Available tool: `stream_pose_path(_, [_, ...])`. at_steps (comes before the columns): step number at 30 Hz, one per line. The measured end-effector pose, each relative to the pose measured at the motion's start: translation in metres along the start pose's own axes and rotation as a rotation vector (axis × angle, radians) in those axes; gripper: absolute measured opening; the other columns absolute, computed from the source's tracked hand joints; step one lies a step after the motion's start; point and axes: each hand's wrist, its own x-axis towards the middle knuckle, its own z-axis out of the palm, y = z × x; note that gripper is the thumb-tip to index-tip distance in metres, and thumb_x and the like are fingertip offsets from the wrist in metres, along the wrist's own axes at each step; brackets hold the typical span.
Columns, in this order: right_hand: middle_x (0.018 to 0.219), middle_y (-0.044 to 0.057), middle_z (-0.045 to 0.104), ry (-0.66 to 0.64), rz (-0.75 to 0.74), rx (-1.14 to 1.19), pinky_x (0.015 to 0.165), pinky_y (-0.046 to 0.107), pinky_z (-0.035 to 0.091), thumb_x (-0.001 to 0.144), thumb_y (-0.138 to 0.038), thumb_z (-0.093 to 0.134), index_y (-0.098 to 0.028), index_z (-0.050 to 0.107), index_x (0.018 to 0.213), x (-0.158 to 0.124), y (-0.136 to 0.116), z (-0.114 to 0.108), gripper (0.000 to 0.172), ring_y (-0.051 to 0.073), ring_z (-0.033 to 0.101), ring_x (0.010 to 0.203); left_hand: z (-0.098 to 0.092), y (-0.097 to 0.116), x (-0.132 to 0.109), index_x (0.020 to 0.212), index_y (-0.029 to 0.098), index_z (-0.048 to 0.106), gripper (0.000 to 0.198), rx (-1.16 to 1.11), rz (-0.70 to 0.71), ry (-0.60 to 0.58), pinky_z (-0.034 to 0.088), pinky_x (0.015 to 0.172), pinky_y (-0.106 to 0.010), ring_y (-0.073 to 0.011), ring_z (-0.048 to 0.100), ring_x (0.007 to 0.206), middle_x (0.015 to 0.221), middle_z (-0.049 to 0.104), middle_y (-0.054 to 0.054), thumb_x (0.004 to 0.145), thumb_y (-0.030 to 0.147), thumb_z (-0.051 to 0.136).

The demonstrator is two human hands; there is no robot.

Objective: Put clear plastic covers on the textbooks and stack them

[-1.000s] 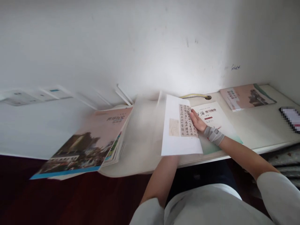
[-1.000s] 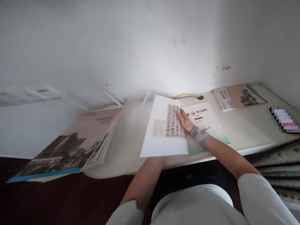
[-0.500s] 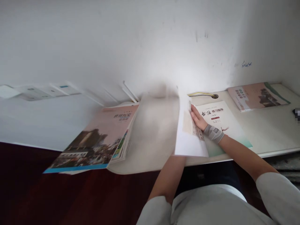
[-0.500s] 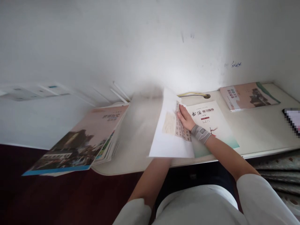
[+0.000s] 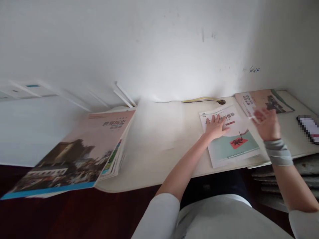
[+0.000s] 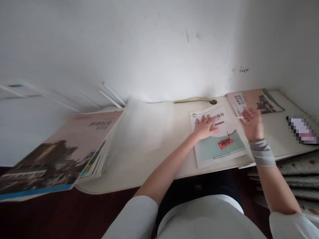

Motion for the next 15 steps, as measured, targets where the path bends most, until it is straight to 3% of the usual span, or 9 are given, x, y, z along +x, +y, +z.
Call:
stream_pose_path(2, [0.136, 0.014, 0.044, 0.107, -0.033, -0.019, 0.095, 0.046, 0.042, 0.095, -0.042, 0.016, -0.023, 0.026, 0.141, -0.015, 0.001, -0.018, 0.05, 0.022, 0.046, 0.123, 0.005, -0.001, 0.004, 0.143, 0.025, 0.022, 0.079, 0.087, 0.031, -0.027, 0.006, 0.106, -0.062, -0.0367, 0.004, 0.139, 0.153, 0.01, -0.009, 0.08, 0.071, 0.023])
stream_pose_path(3, [0.139, 0.013, 0.042, 0.113, -0.083, -0.055, 0.101, 0.047, 0.037, 0.094, -0.044, 0.023, -0.024, 0.027, 0.141, -0.026, -0.001, -0.019, 0.051, 0.023, 0.04, 0.128, 0.006, -0.003, 0.006, 0.143, 0.024, 0.022, 0.078, 0.11, 0.036, -0.033, 0.007, 0.106, -0.063, -0.037, 0.004, 0.139, 0.153, 0.01, -0.01, 0.08, 0.07, 0.022])
stream_pose_path(5, [0.141, 0.012, 0.04, -0.093, -0.245, -0.22, 0.107, 0.049, 0.027, 0.09, -0.046, 0.038, -0.023, 0.038, 0.137, -0.053, -0.011, -0.006, 0.053, 0.026, 0.032, 0.133, 0.005, -0.008, 0.012, 0.144, 0.023, 0.02, 0.078, 0.137, 0.026, -0.029, 0.009, 0.105, -0.063, -0.0368, 0.005, 0.138, 0.153, 0.011, -0.01, 0.081, 0.069, 0.018])
stream_pose_path(8, [0.143, 0.015, 0.037, -0.417, -0.358, -0.403, 0.108, 0.055, 0.019, 0.086, -0.047, 0.046, -0.021, 0.047, 0.133, -0.095, -0.023, 0.032, 0.054, 0.031, 0.029, 0.134, -0.003, -0.022, 0.021, 0.144, 0.022, 0.02, 0.078, 0.17, -0.023, 0.014, 0.008, 0.105, -0.063, -0.0361, 0.007, 0.138, 0.153, 0.013, -0.01, 0.082, 0.068, 0.014])
stream_pose_path(10, [0.143, 0.014, 0.037, -0.504, -0.388, -0.481, 0.107, 0.054, 0.02, 0.087, -0.046, 0.045, -0.022, 0.045, 0.134, -0.112, -0.022, 0.051, 0.052, 0.031, 0.031, 0.133, -0.009, -0.035, 0.025, 0.144, 0.022, 0.02, 0.076, 0.177, -0.081, 0.034, 0.008, 0.106, -0.062, -0.0356, 0.008, 0.138, 0.153, 0.015, -0.01, 0.083, 0.067, 0.013])
stream_pose_path(12, [0.144, 0.013, 0.035, -0.496, -0.383, -0.557, 0.106, 0.054, 0.022, 0.089, -0.045, 0.042, -0.023, 0.042, 0.136, -0.119, -0.013, 0.057, 0.052, 0.03, 0.031, 0.133, -0.015, -0.046, 0.025, 0.144, 0.022, 0.02, 0.074, 0.176, -0.161, 0.027, 0.011, 0.105, -0.061, -0.0353, 0.01, 0.138, 0.153, 0.014, -0.009, 0.084, 0.065, 0.014])
stream_pose_path(15, [0.144, 0.014, 0.036, -0.409, -0.325, -0.66, 0.105, 0.055, 0.022, 0.087, -0.048, 0.043, -0.022, 0.043, 0.135, -0.112, 0.007, 0.048, 0.054, 0.031, 0.033, 0.131, -0.024, -0.054, 0.008, 0.142, 0.021, 0.026, 0.071, 0.222, -0.244, 0.057, 0.018, 0.103, -0.058, -0.0357, 0.02, 0.135, 0.15, 0.023, -0.013, 0.085, 0.063, 0.021])
